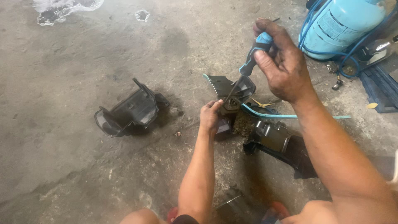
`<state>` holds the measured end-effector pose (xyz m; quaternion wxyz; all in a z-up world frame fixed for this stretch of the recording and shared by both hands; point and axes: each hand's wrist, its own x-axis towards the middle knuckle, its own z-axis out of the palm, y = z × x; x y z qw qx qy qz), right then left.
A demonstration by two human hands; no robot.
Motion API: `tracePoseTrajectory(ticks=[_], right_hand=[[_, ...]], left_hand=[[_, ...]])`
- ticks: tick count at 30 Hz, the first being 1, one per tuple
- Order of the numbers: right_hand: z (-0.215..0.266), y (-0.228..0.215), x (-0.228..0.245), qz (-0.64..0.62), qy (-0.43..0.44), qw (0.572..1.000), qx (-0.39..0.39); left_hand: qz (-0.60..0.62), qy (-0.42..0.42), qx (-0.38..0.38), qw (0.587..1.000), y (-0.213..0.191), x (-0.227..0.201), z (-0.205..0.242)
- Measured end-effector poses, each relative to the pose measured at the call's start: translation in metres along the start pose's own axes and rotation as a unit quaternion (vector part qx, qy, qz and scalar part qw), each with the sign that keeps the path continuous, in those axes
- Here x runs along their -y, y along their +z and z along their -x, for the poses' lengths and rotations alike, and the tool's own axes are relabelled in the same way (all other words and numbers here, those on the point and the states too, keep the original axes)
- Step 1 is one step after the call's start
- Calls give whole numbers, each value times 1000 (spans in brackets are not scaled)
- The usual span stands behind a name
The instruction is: The person uses a screwdriver to fasten a small metal bracket onto a black plastic housing, then fits a radiator core into the housing and secures it by hand. The person handles the plastic housing, metal bracket, and radiator core throughout the task.
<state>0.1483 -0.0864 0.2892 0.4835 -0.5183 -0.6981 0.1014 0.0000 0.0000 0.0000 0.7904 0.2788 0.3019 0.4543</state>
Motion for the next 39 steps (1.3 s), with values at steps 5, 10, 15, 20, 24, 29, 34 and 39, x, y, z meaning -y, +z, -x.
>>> tracePoseTrajectory(ticks=[5,10,15,20,24,29,34,39], right_hand=[[-2,3,-6,127,27,989,-65],[-1,-3,-16,145,36,986,-71],[-3,-6,-18,220,68,970,-83],[0,-32,-5,90,60,994,6],[-1,-27,-3,214,106,971,-30],[-2,-27,-1,114,57,992,-9],[0,-21,-7,193,76,977,-47],[1,-23,-11,98,52,994,2]], left_hand=[[7,-24,10,1000,10,5,5],[5,-27,20,999,15,11,3],[-21,-11,16,1000,13,11,4],[19,-10,17,1000,11,6,4],[-11,9,11,1000,11,4,6],[2,-12,2,1000,15,1,10],[-10,-14,4,1000,18,-2,13],[-1,-21,-9,1000,16,-2,10]])
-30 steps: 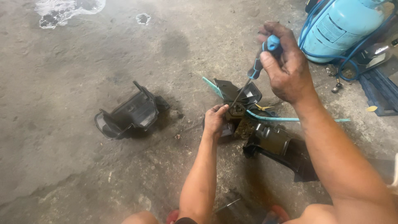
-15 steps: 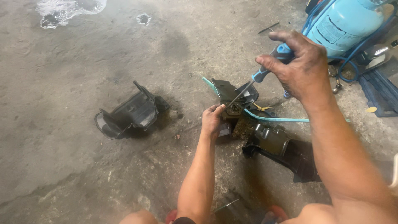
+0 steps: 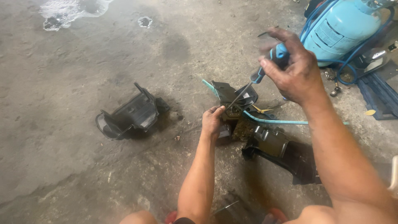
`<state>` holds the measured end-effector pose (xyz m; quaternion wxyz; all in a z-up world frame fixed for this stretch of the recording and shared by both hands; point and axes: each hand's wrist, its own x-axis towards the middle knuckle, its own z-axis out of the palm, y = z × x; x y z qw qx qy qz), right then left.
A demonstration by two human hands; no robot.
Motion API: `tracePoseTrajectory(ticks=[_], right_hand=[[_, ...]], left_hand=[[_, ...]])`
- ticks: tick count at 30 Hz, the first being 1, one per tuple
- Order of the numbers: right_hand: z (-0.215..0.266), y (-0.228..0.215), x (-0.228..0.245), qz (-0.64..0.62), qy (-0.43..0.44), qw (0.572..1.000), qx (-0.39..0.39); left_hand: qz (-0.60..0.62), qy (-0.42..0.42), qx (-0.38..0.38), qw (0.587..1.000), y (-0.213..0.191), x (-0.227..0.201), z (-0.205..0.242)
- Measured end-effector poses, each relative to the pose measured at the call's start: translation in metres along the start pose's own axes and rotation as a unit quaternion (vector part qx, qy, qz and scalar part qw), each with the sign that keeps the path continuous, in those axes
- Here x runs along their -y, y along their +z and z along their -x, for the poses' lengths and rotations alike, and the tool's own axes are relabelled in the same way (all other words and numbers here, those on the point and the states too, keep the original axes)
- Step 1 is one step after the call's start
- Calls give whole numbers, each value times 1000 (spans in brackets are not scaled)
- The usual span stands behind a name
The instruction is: The person uses a screwdriver to fasten a small metal bracket onto a black plastic housing, then fits a radiator core into the housing and secures it by hand. The person handles the plastic housing, metal bracket, and radiator core throughout the task.
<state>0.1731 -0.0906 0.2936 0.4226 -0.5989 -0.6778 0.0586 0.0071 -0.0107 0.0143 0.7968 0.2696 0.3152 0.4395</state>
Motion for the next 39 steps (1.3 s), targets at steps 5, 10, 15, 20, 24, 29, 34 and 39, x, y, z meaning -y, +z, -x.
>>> tracePoseTrajectory(ticks=[5,10,15,20,24,29,34,39], right_hand=[[-1,-5,3,63,28,998,2],[-2,-1,3,21,32,999,-10],[-1,4,0,129,43,989,-62],[-1,7,-10,-10,-14,998,-56],[1,21,-21,58,-17,987,-151],[2,10,-40,-246,27,952,-181],[1,12,-49,-293,66,931,-206],[0,40,-59,46,337,938,70]], left_hand=[[-13,-1,14,1000,-1,6,-2],[14,37,12,999,-7,17,-11],[6,95,24,995,-20,21,-22],[26,75,-1,997,-19,18,-22],[71,68,7,995,-12,7,-14],[6,16,22,1000,-11,-13,-5],[-61,-17,37,997,-17,-31,-4],[-120,-11,74,990,-33,-52,-4]])
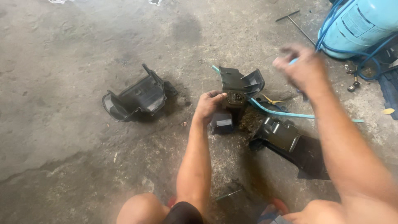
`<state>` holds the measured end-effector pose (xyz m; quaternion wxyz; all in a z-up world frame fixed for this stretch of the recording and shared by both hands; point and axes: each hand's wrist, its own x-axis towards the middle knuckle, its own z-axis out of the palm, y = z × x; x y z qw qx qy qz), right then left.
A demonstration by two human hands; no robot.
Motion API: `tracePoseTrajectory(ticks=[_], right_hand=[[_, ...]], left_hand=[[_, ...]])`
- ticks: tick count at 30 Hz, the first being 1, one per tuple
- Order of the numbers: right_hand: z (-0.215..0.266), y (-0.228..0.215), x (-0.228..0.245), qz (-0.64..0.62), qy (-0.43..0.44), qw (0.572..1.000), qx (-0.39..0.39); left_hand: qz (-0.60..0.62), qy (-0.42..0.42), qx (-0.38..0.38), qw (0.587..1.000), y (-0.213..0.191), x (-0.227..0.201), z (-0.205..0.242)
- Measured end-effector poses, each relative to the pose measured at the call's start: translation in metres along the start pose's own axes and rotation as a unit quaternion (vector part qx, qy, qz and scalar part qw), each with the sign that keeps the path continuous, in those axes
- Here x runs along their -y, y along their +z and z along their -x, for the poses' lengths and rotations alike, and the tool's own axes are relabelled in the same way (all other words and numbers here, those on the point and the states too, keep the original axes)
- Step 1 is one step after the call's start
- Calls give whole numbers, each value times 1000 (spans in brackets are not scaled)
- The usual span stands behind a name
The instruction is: The person uses a screwdriver to fasten a small metal bracket onto a black plastic housing, then fits a radiator core into the housing and secures it by hand. The person handles the plastic housing, metal bracket, and radiator core throughout the task.
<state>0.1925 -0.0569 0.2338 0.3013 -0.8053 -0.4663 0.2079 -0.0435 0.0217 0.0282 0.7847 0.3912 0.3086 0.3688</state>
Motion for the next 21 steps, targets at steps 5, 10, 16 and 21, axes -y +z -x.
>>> tracePoseTrajectory(ticks=[5,10,16,21], right_hand=[[-6,76,-28,157,-62,981,93],[-18,109,-64,225,-65,969,77],[-22,103,-59,219,-57,971,84],[-17,106,-53,199,-41,974,100]], left_hand=[[-33,-30,-35,998,-32,-11,1],[-369,-113,-152,910,-114,25,-4],[-614,-157,-254,730,-173,143,34],[-620,-73,-285,728,-181,186,40]])
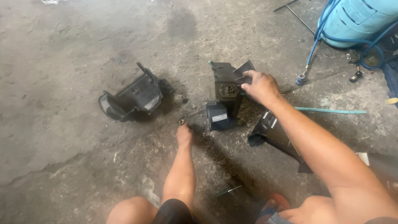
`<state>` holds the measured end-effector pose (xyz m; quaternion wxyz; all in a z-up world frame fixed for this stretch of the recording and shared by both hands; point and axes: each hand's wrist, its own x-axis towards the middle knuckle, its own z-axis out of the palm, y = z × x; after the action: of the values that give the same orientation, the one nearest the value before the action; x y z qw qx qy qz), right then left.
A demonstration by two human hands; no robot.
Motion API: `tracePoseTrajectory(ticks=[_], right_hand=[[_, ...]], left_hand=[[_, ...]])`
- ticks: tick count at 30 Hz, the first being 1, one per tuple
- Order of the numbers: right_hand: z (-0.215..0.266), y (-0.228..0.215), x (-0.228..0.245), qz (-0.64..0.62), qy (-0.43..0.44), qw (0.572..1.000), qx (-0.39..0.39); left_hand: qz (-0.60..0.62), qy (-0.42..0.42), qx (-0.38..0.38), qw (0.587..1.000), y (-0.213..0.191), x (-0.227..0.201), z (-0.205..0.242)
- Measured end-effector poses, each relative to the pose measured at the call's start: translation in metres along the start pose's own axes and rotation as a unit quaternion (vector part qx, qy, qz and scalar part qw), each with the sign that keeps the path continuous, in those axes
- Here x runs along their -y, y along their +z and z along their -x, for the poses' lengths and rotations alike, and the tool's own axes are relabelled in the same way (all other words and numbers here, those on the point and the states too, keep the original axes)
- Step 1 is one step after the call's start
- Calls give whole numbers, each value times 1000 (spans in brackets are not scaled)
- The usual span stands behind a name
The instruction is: The person uses a screwdriver to fasten a small metal bracket onto a black plastic housing, then fits a radiator core into the housing and secures it by hand. The person handles the plastic housing, metal bracket, and radiator core throughout the task.
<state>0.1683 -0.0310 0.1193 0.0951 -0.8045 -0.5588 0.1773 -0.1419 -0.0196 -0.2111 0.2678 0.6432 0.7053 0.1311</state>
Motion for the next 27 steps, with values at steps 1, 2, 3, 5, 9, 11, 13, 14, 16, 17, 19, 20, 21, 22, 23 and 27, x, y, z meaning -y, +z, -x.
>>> tracePoseTrajectory(ticks=[1,2,3,5,9,11,13,14,16,17,19,20,21,22,23,27], right_hand=[[1,0,2,0,0,1000,5],[1,-1,3,0,-1,1000,8],[1,-1,4,0,-2,1000,11],[4,0,2,-7,-18,1000,1],[5,1,-2,-4,-46,999,4],[6,3,-4,-2,-48,999,5],[6,5,-2,-2,-52,999,6],[6,4,0,-4,-55,998,4],[9,1,4,-12,-65,998,-3],[12,-1,6,-18,-74,997,-8],[16,-6,13,-28,-56,998,17],[18,-9,16,-31,-29,998,46],[20,-10,18,-34,-2,997,75],[21,-12,20,-38,-4,997,74],[21,-13,21,-41,-7,996,73],[20,-7,13,-38,-65,997,6]], left_hand=[[-12,-4,10,1000,1,1,-2],[-23,-7,19,1000,1,0,-6],[-17,-14,17,1000,0,-2,-9],[-6,-30,18,999,-4,-5,-9],[137,-37,-43,989,-53,-38,-18],[221,56,-86,970,-99,-78,-23],[283,73,-77,953,-155,-126,-22],[319,47,-28,946,-181,-155,-18],[235,243,-34,941,-223,-204,6],[217,249,19,944,-234,-227,20],[159,273,85,945,-245,-266,49],[120,292,99,944,-244,-278,62],[78,312,76,944,-242,-287,71],[36,331,53,941,-237,-293,79],[-6,349,30,937,-232,-295,83],[-35,397,-63,915,-205,-288,84]])
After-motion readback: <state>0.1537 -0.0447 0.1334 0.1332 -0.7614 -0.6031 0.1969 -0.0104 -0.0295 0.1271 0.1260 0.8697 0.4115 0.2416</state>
